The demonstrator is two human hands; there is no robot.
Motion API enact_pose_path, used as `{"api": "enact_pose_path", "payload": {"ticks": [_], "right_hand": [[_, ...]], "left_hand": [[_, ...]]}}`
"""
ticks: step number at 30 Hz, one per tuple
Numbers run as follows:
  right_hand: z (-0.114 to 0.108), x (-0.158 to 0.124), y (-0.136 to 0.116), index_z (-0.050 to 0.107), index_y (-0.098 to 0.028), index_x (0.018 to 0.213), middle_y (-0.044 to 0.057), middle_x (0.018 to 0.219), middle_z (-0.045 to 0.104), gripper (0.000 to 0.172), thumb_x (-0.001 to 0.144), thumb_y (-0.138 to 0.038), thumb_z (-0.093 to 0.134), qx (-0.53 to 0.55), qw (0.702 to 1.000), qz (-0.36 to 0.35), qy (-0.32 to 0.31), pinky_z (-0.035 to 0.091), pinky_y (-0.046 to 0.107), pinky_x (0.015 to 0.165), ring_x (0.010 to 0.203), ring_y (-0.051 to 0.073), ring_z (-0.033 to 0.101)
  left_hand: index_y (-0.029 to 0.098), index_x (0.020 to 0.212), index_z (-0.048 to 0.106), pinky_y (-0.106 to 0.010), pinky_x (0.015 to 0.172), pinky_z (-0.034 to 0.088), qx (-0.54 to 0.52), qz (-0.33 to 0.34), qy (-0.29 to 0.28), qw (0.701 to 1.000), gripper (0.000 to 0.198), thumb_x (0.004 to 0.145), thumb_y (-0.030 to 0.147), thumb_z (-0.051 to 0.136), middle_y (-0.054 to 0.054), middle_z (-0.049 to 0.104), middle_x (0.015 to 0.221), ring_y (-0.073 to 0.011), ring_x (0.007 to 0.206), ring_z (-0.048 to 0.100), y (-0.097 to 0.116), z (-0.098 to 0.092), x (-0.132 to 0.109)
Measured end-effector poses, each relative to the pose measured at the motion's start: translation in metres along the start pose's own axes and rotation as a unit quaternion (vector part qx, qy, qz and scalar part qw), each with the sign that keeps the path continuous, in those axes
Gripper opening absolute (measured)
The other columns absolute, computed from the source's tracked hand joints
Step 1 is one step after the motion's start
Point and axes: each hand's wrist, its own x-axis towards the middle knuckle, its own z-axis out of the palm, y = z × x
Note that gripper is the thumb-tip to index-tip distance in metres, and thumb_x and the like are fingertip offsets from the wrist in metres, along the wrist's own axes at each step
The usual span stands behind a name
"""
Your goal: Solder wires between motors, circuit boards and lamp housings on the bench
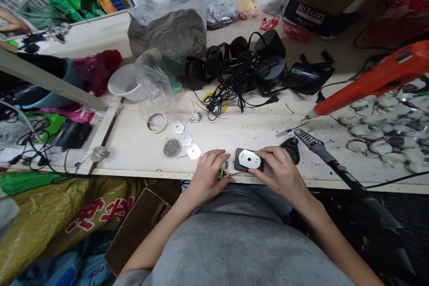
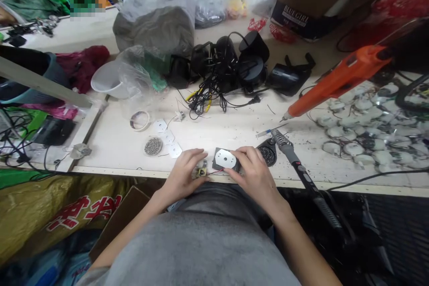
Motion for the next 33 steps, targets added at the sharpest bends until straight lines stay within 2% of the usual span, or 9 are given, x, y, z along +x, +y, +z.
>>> {"api": "enact_pose_path", "payload": {"ticks": [3,6,9,11,13,16,20,26,33], "right_hand": [[0.000,-0.007,0.003,0.061,-0.018,0.127,0.012,0.105,0.060,0.035,0.099,-0.038,0.061,0.001,1.000,0.013,-0.008,0.054,0.045,0.086,0.100,0.028,0.060],[0.000,-0.012,0.005,0.061,-0.019,0.127,0.011,0.107,0.060,0.034,0.099,-0.039,0.061,0.012,1.000,0.026,-0.010,0.054,0.045,0.088,0.100,0.027,0.061],[0.001,-0.013,0.005,0.061,-0.019,0.127,0.011,0.107,0.060,0.034,0.100,-0.039,0.060,0.016,1.000,0.025,-0.007,0.054,0.044,0.087,0.100,0.027,0.061],[0.002,-0.013,0.005,0.061,-0.018,0.126,0.012,0.106,0.061,0.034,0.099,-0.039,0.061,0.012,1.000,0.019,-0.002,0.055,0.044,0.087,0.100,0.027,0.060],[0.003,-0.012,0.006,0.061,-0.017,0.126,0.012,0.106,0.061,0.035,0.099,-0.039,0.062,0.010,1.000,0.015,0.003,0.055,0.044,0.086,0.099,0.027,0.060],[0.004,-0.012,0.007,0.062,-0.018,0.124,0.012,0.106,0.061,0.034,0.099,-0.041,0.061,0.010,1.000,0.018,0.000,0.054,0.044,0.086,0.099,0.027,0.060],[0.003,-0.010,0.007,0.063,-0.017,0.120,0.012,0.105,0.059,0.033,0.100,-0.043,0.057,0.009,1.000,0.023,-0.017,0.055,0.045,0.086,0.099,0.027,0.061],[0.001,-0.007,0.002,0.064,-0.019,0.118,0.012,0.107,0.059,0.032,0.100,-0.044,0.055,-0.006,0.997,0.053,-0.057,0.056,0.045,0.084,0.098,0.028,0.062],[-0.002,-0.004,0.001,0.063,-0.019,0.121,0.012,0.104,0.057,0.034,0.102,-0.043,0.049,-0.032,0.994,0.047,-0.091,0.056,0.045,0.085,0.098,0.029,0.059]], "left_hand": [[0.022,0.141,0.048,-0.052,0.104,0.050,0.026,0.016,0.001,1.000,0.070,0.081,0.032,0.083,-0.017,0.057,0.137,-0.0336,0.128,0.054,0.000,0.002,0.002],[0.019,0.142,0.048,-0.049,0.098,0.053,0.045,0.041,0.077,0.995,0.069,0.083,0.039,0.081,-0.018,0.059,0.133,-0.0327,0.122,0.058,0.002,0.001,-0.009],[0.019,0.121,0.059,-0.033,0.078,0.055,0.039,0.078,0.187,0.978,0.035,0.090,0.024,0.073,-0.008,0.068,0.100,-0.0208,0.090,0.065,0.001,-0.002,-0.042],[0.020,0.100,0.061,-0.027,0.065,0.049,0.047,0.071,0.201,0.976,0.014,0.091,0.013,0.068,-0.001,0.064,0.080,-0.0148,0.071,0.059,-0.006,-0.002,-0.074],[0.022,0.092,0.060,-0.028,0.062,0.047,0.077,-0.001,0.161,0.984,0.009,0.093,0.013,0.063,0.000,0.062,0.076,-0.0150,0.067,0.057,-0.020,0.002,-0.107],[0.021,0.107,0.064,-0.036,0.074,0.055,0.126,-0.169,0.089,0.974,0.015,0.095,0.023,0.057,-0.007,0.067,0.094,-0.0232,0.085,0.064,-0.051,0.017,-0.146],[0.020,0.114,0.068,-0.050,0.090,0.056,0.148,-0.279,0.035,0.948,0.028,0.088,0.028,0.060,-0.013,0.064,0.113,-0.0314,0.102,0.062,-0.087,0.041,-0.160],[0.022,0.105,0.073,-0.044,0.088,0.056,0.131,-0.260,-0.005,0.957,0.024,0.095,0.023,0.050,-0.010,0.064,0.103,-0.0274,0.099,0.064,-0.094,0.045,-0.151],[0.024,0.114,0.070,-0.029,0.073,0.054,0.183,-0.203,-0.160,0.949,0.027,0.099,0.019,0.048,-0.006,0.062,0.098,-0.0204,0.092,0.064,-0.059,-0.027,-0.144]]}}
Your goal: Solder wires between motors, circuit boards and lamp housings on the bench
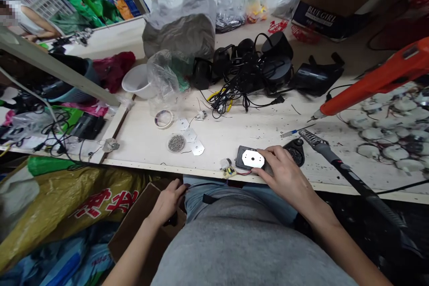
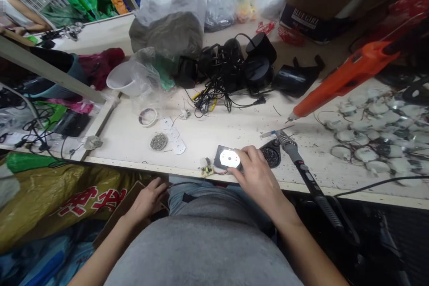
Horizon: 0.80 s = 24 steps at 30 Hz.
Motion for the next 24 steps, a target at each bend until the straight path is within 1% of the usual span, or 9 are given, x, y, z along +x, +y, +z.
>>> {"api": "enact_pose_path", "payload": {"ticks": [3,5,7,9,11,13,16,20,24], "right_hand": [[0.000,0.001,0.001,0.062,-0.018,0.124,0.013,0.104,0.057,0.037,0.103,-0.044,0.046,-0.015,1.000,-0.014,0.009,0.055,0.044,0.085,0.097,0.029,0.059],[0.001,0.001,0.001,0.063,-0.018,0.122,0.013,0.103,0.057,0.037,0.104,-0.045,0.045,-0.015,0.999,-0.021,0.019,0.055,0.044,0.083,0.096,0.029,0.059],[0.002,0.002,0.002,0.064,-0.018,0.119,0.013,0.102,0.057,0.038,0.104,-0.046,0.044,-0.011,0.999,-0.033,0.024,0.055,0.043,0.081,0.094,0.029,0.058],[0.003,0.001,0.004,0.064,-0.017,0.119,0.013,0.100,0.057,0.039,0.104,-0.047,0.043,-0.010,0.999,-0.046,0.027,0.055,0.044,0.079,0.093,0.029,0.058],[0.005,0.000,0.005,0.063,-0.017,0.123,0.013,0.099,0.057,0.041,0.103,-0.048,0.043,-0.013,0.998,-0.053,0.034,0.055,0.044,0.078,0.091,0.029,0.058],[0.007,-0.001,0.006,0.062,-0.018,0.126,0.013,0.101,0.057,0.043,0.103,-0.049,0.043,-0.017,0.998,-0.052,0.042,0.055,0.045,0.078,0.091,0.029,0.058],[0.007,-0.001,0.005,0.062,-0.018,0.127,0.014,0.103,0.058,0.043,0.103,-0.048,0.043,-0.034,0.998,-0.048,0.036,0.054,0.045,0.078,0.091,0.029,0.057],[0.005,0.006,-0.003,0.061,-0.016,0.127,0.014,0.103,0.060,0.040,0.104,-0.044,0.045,-0.064,0.995,-0.067,0.039,0.053,0.045,0.078,0.092,0.030,0.056],[0.006,0.019,-0.013,0.061,-0.014,0.128,0.013,0.103,0.061,0.033,0.101,-0.031,0.053,-0.079,0.992,-0.097,0.012,0.051,0.043,0.078,0.091,0.029,0.055]], "left_hand": [[0.026,0.113,0.070,-0.026,0.064,0.048,0.064,0.033,-0.004,0.997,0.023,0.101,0.024,0.050,-0.005,0.059,0.094,-0.0184,0.085,0.061,0.011,-0.057,-0.011],[0.026,0.113,0.069,-0.027,0.063,0.047,0.112,0.068,0.049,0.990,0.024,0.101,0.041,0.055,-0.005,0.057,0.091,-0.0197,0.084,0.059,0.019,-0.095,-0.013],[0.026,0.117,0.068,-0.030,0.061,0.045,0.175,0.101,0.102,0.974,0.036,0.100,0.054,0.053,-0.007,0.057,0.090,-0.0221,0.083,0.057,0.025,-0.128,-0.008],[0.027,0.119,0.067,-0.032,0.059,0.041,0.225,0.145,0.145,0.953,0.041,0.100,0.059,0.050,-0.007,0.056,0.086,-0.0230,0.079,0.054,0.028,-0.152,0.005],[0.028,0.120,0.067,-0.033,0.060,0.038,0.246,0.181,0.166,0.938,0.042,0.100,0.060,0.049,-0.007,0.056,0.085,-0.0233,0.078,0.053,0.025,-0.166,0.025],[0.028,0.118,0.068,-0.033,0.063,0.037,0.234,0.201,0.159,0.938,0.043,0.100,0.061,0.046,-0.007,0.057,0.087,-0.0237,0.080,0.054,0.016,-0.171,0.047],[0.028,0.115,0.069,-0.034,0.070,0.038,0.214,0.202,0.127,0.947,0.043,0.101,0.061,0.044,-0.008,0.058,0.090,-0.0236,0.083,0.054,-0.004,-0.166,0.078],[0.029,0.120,0.068,-0.037,0.083,0.041,0.226,0.184,0.090,0.952,0.040,0.098,0.058,0.054,-0.009,0.061,0.097,-0.0256,0.092,0.056,-0.028,-0.153,0.099],[0.026,0.128,0.065,-0.049,0.100,0.039,0.192,0.156,0.162,0.955,0.053,0.089,0.061,0.068,-0.014,0.063,0.118,-0.0317,0.107,0.055,-0.024,-0.138,0.100]]}}
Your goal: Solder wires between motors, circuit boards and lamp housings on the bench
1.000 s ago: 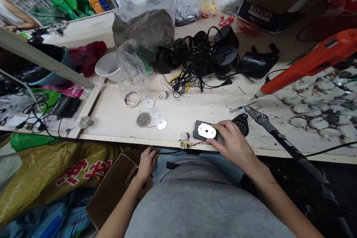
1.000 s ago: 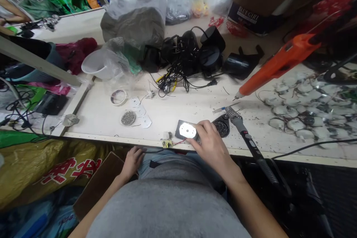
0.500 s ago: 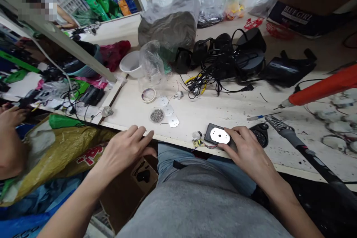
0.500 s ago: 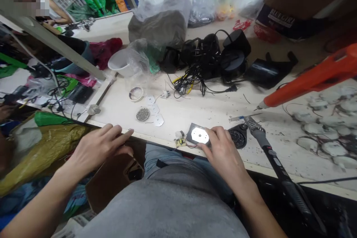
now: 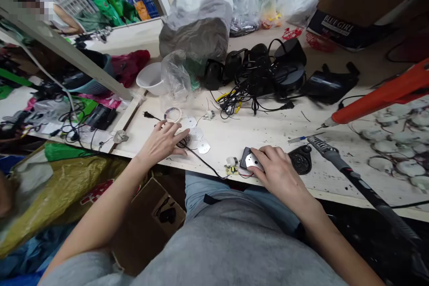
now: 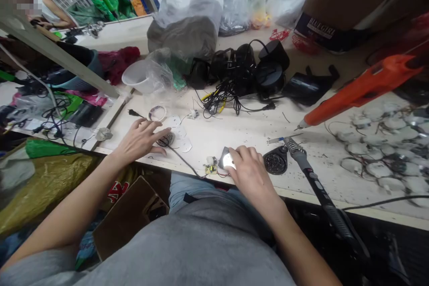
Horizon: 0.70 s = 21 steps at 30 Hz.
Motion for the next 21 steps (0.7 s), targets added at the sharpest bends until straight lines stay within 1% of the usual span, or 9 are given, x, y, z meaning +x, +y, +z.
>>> {"api": "enact_pose_path", "payload": {"ticks": [2,4,5,8,11,13,16,18,21], "right_hand": [[0.001,0.005,-0.002,0.062,-0.016,0.127,0.012,0.100,0.061,0.031,0.098,-0.025,0.056,0.001,1.000,0.000,-0.028,0.050,0.042,0.077,0.090,0.028,0.054],[0.002,0.009,-0.004,0.063,-0.017,0.126,0.011,0.098,0.061,0.030,0.097,-0.022,0.057,0.012,0.999,0.005,-0.046,0.051,0.043,0.077,0.090,0.028,0.054],[0.003,0.010,-0.004,0.064,-0.018,0.125,0.012,0.098,0.061,0.030,0.096,-0.022,0.057,0.017,0.999,0.008,-0.050,0.051,0.043,0.077,0.090,0.029,0.055],[0.002,0.011,-0.004,0.064,-0.019,0.123,0.013,0.106,0.060,0.029,0.095,-0.023,0.060,0.031,0.998,0.013,-0.053,0.053,0.045,0.079,0.093,0.029,0.056],[-0.002,0.011,-0.002,0.065,-0.019,0.117,0.012,0.107,0.059,0.026,0.092,-0.025,0.067,0.035,0.997,0.010,-0.068,0.055,0.046,0.079,0.094,0.030,0.057],[-0.005,0.011,-0.002,0.065,-0.019,0.113,0.012,0.104,0.059,0.024,0.091,-0.027,0.068,0.039,0.996,0.012,-0.077,0.055,0.046,0.078,0.093,0.030,0.057],[-0.010,0.012,-0.003,0.064,-0.019,0.114,0.011,0.101,0.057,0.022,0.093,-0.027,0.065,0.046,0.995,0.017,-0.087,0.055,0.044,0.077,0.091,0.028,0.057],[-0.012,0.015,-0.005,0.064,-0.019,0.110,0.010,0.099,0.058,0.018,0.093,-0.025,0.063,0.044,0.994,0.009,-0.103,0.054,0.043,0.075,0.090,0.028,0.057],[-0.015,0.019,-0.010,0.064,-0.018,0.094,0.010,0.093,0.061,0.006,0.094,-0.019,0.059,0.047,0.992,-0.009,-0.117,0.052,0.042,0.074,0.087,0.027,0.054]], "left_hand": [[0.023,0.131,0.063,-0.050,0.100,0.040,-0.024,-0.033,0.058,0.997,0.054,0.089,0.057,0.069,-0.015,0.062,0.124,-0.0327,0.110,0.055,0.024,0.005,0.000],[0.021,0.131,0.062,-0.046,0.093,0.044,-0.085,-0.055,0.113,0.988,0.045,0.095,0.049,0.064,-0.014,0.064,0.118,-0.0298,0.105,0.056,0.061,0.012,0.003],[0.021,0.131,0.061,-0.043,0.089,0.046,-0.138,-0.047,0.132,0.980,0.041,0.097,0.045,0.061,-0.013,0.065,0.113,-0.0277,0.101,0.057,0.083,0.016,0.005],[0.020,0.140,0.052,-0.042,0.091,0.048,-0.275,-0.019,0.139,0.951,0.055,0.094,0.048,0.066,-0.012,0.065,0.118,-0.0272,0.107,0.058,0.144,0.030,0.016],[0.018,0.138,0.049,-0.043,0.093,0.047,-0.337,-0.034,0.123,0.933,0.063,0.088,0.049,0.074,-0.013,0.064,0.122,-0.0285,0.111,0.057,0.182,0.042,0.029],[0.019,0.129,0.052,-0.043,0.090,0.047,-0.352,-0.059,0.106,0.928,0.056,0.087,0.047,0.076,-0.011,0.065,0.117,-0.0289,0.108,0.057,0.192,0.049,0.037],[0.021,0.118,0.055,-0.042,0.086,0.047,-0.359,-0.090,0.086,0.925,0.045,0.085,0.041,0.077,-0.010,0.065,0.111,-0.0286,0.103,0.058,0.193,0.056,0.043],[0.020,0.116,0.055,-0.041,0.085,0.047,-0.364,-0.096,0.084,0.923,0.045,0.083,0.037,0.079,-0.009,0.065,0.109,-0.0282,0.101,0.058,0.192,0.058,0.045],[0.019,0.119,0.054,-0.041,0.085,0.047,-0.369,-0.096,0.095,0.920,0.047,0.082,0.034,0.080,-0.009,0.065,0.109,-0.0278,0.101,0.059,0.192,0.060,0.044]]}}
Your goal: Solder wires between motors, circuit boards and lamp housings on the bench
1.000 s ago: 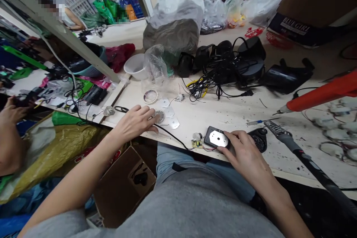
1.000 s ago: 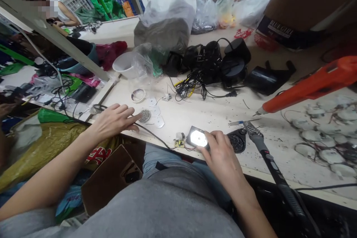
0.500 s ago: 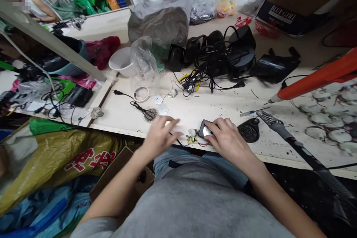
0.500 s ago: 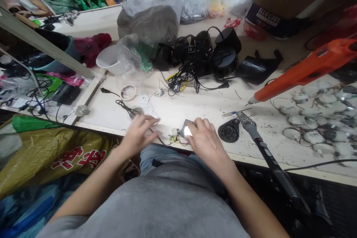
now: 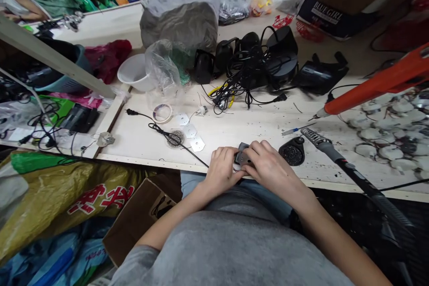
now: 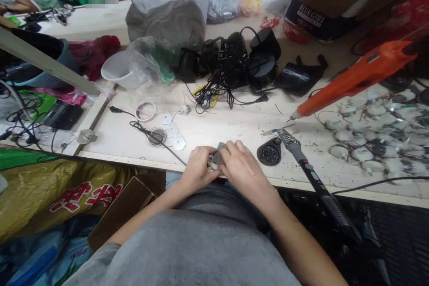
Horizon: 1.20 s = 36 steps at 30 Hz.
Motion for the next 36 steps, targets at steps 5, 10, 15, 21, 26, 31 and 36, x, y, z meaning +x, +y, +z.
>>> {"api": "enact_pose_path", "payload": {"ticks": [5,10,15,21,26,31,36], "right_hand": [[-0.009,-0.007,-0.003,0.070,-0.019,0.095,0.008,0.083,0.066,0.024,0.100,-0.016,0.047,0.079,0.995,-0.004,0.061,0.050,0.039,0.074,0.079,0.023,0.053],[-0.019,-0.020,0.007,0.071,-0.025,0.090,0.004,0.097,0.073,0.028,0.093,-0.008,0.049,0.200,0.972,-0.043,0.115,0.053,0.038,0.083,0.094,0.022,0.062],[0.005,-0.022,0.038,0.072,-0.024,0.073,0.008,0.118,0.062,0.025,0.087,-0.012,0.056,0.224,0.960,0.025,0.168,0.054,0.042,0.090,0.112,0.026,0.062],[0.025,-0.022,0.057,0.077,-0.025,0.085,0.005,0.095,0.063,0.034,0.089,-0.010,0.047,0.262,0.950,0.053,0.162,0.054,0.036,0.082,0.092,0.020,0.064],[0.011,-0.028,0.045,0.075,-0.025,0.111,0.006,0.103,0.068,0.036,0.094,-0.014,0.045,0.240,0.961,0.046,0.127,0.053,0.038,0.089,0.100,0.022,0.063],[0.008,-0.030,0.037,0.069,-0.021,0.126,0.009,0.110,0.069,0.034,0.096,-0.032,0.059,0.237,0.961,0.055,0.136,0.056,0.036,0.085,0.099,0.023,0.067],[0.024,-0.024,0.038,0.070,-0.021,0.116,0.005,0.092,0.073,0.029,0.090,-0.029,0.062,0.283,0.931,0.178,0.147,0.056,0.031,0.070,0.072,0.018,0.066]], "left_hand": [[0.020,0.127,0.052,-0.043,0.093,0.047,-0.013,0.020,0.023,0.999,0.053,0.085,0.038,0.078,-0.010,0.065,0.116,-0.0282,0.108,0.058,0.002,-0.010,-0.005],[0.022,0.128,0.056,-0.044,0.097,0.045,-0.023,0.072,0.002,0.997,0.045,0.089,0.036,0.073,-0.009,0.068,0.117,-0.0279,0.115,0.058,0.005,-0.023,-0.003],[0.021,0.105,0.065,-0.041,0.094,0.045,0.005,0.102,0.020,0.995,0.012,0.097,0.020,0.056,-0.004,0.071,0.091,-0.0214,0.093,0.062,0.006,-0.015,0.002],[0.020,0.104,0.067,-0.040,0.090,0.046,0.053,0.135,0.048,0.988,0.014,0.098,0.029,0.057,-0.006,0.068,0.094,-0.0221,0.091,0.059,0.009,-0.006,-0.002],[0.018,0.100,0.067,-0.037,0.081,0.047,0.070,0.133,0.068,0.986,0.016,0.098,0.031,0.059,-0.010,0.066,0.101,-0.0225,0.092,0.059,0.004,0.000,-0.003],[0.018,0.098,0.067,-0.037,0.082,0.049,0.070,0.139,0.086,0.984,0.015,0.099,0.031,0.058,-0.009,0.066,0.099,-0.0211,0.092,0.061,0.001,0.004,0.003],[0.017,0.095,0.067,-0.036,0.081,0.051,0.061,0.151,0.121,0.979,0.016,0.098,0.032,0.061,-0.009,0.068,0.098,-0.0209,0.091,0.063,0.003,0.006,0.009]]}}
